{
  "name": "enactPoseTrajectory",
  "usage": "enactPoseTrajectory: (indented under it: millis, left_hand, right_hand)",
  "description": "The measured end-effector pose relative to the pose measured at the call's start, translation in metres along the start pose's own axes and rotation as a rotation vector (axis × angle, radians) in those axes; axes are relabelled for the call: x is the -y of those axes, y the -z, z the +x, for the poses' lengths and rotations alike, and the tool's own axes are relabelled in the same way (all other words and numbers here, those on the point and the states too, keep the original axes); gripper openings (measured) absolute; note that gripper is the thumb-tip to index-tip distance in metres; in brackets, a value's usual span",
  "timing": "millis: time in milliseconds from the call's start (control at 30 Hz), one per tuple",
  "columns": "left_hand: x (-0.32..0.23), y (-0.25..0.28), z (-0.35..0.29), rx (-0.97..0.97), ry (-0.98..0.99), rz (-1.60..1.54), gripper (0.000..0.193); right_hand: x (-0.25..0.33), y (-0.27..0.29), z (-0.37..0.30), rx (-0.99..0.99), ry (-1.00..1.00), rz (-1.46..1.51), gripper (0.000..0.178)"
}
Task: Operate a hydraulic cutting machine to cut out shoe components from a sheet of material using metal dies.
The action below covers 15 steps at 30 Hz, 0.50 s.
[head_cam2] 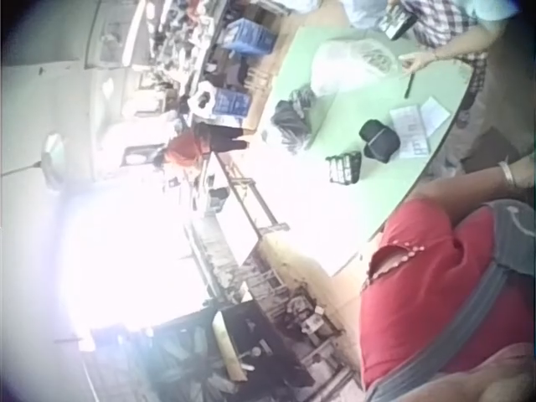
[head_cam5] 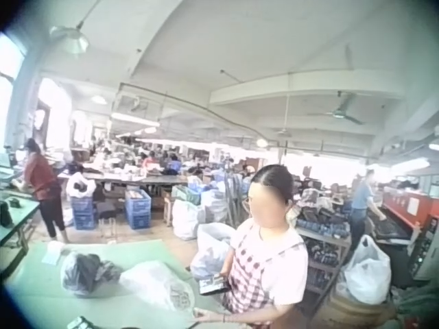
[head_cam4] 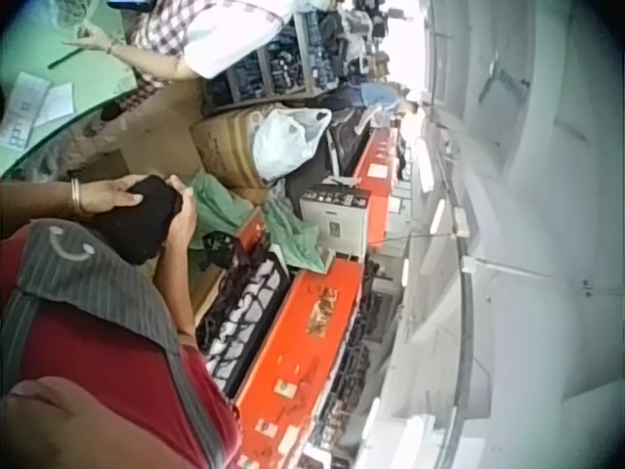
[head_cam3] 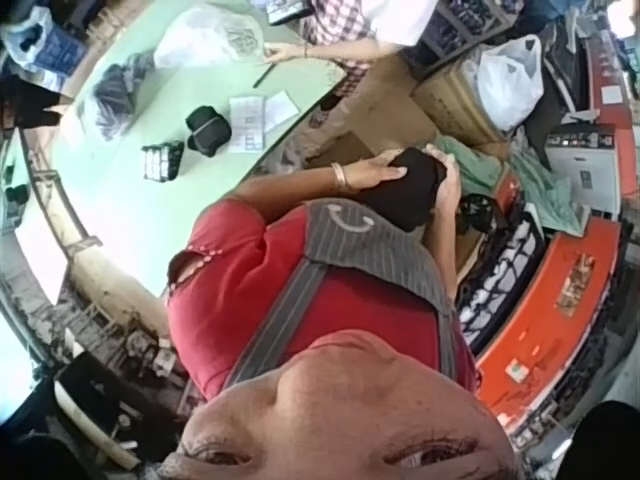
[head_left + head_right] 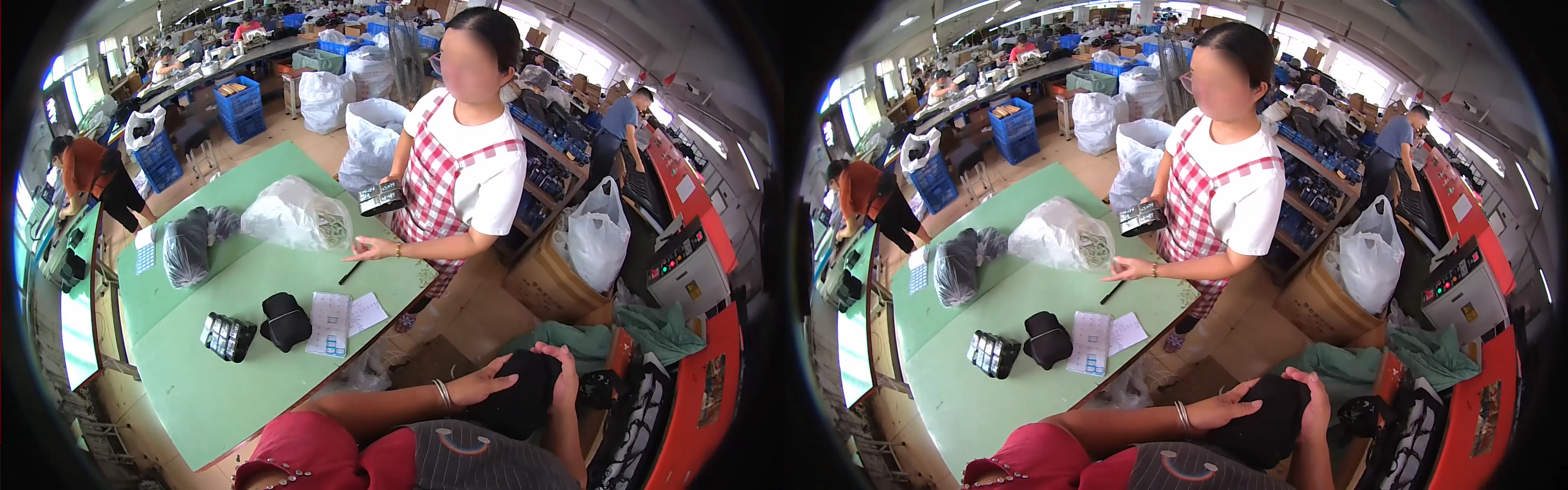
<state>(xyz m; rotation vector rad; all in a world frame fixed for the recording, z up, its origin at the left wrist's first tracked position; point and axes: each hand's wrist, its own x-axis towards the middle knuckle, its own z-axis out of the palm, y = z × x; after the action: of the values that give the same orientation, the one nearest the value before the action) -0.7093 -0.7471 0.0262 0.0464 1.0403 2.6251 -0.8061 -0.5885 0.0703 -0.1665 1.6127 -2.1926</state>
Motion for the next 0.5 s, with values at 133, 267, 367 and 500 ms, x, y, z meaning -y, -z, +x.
enactPoseTrajectory:
  millis: [133, 267, 367, 500]
  left_hand:
    - [0.003, 0.005, 0.000, -0.038, 0.037, 0.124, 0.072]
    - [0.005, 0.005, -0.003, -0.061, -0.017, 0.037, 0.068]
    - [0.014, 0.009, -0.001, -0.050, -0.254, 0.176, 0.063]
    - [0.017, 0.010, 0.005, -0.050, -0.388, 0.356, 0.057]
  right_hand:
    - [-0.004, 0.003, -0.003, 0.045, 0.060, 0.041, 0.028]
    - [-0.007, 0.001, -0.004, 0.093, 0.102, 0.105, 0.024]
    - [-0.010, 0.001, -0.001, 0.112, 0.114, 0.118, 0.024]
    - [-0.012, 0.011, 0.001, 0.128, 0.106, 0.143, 0.026]
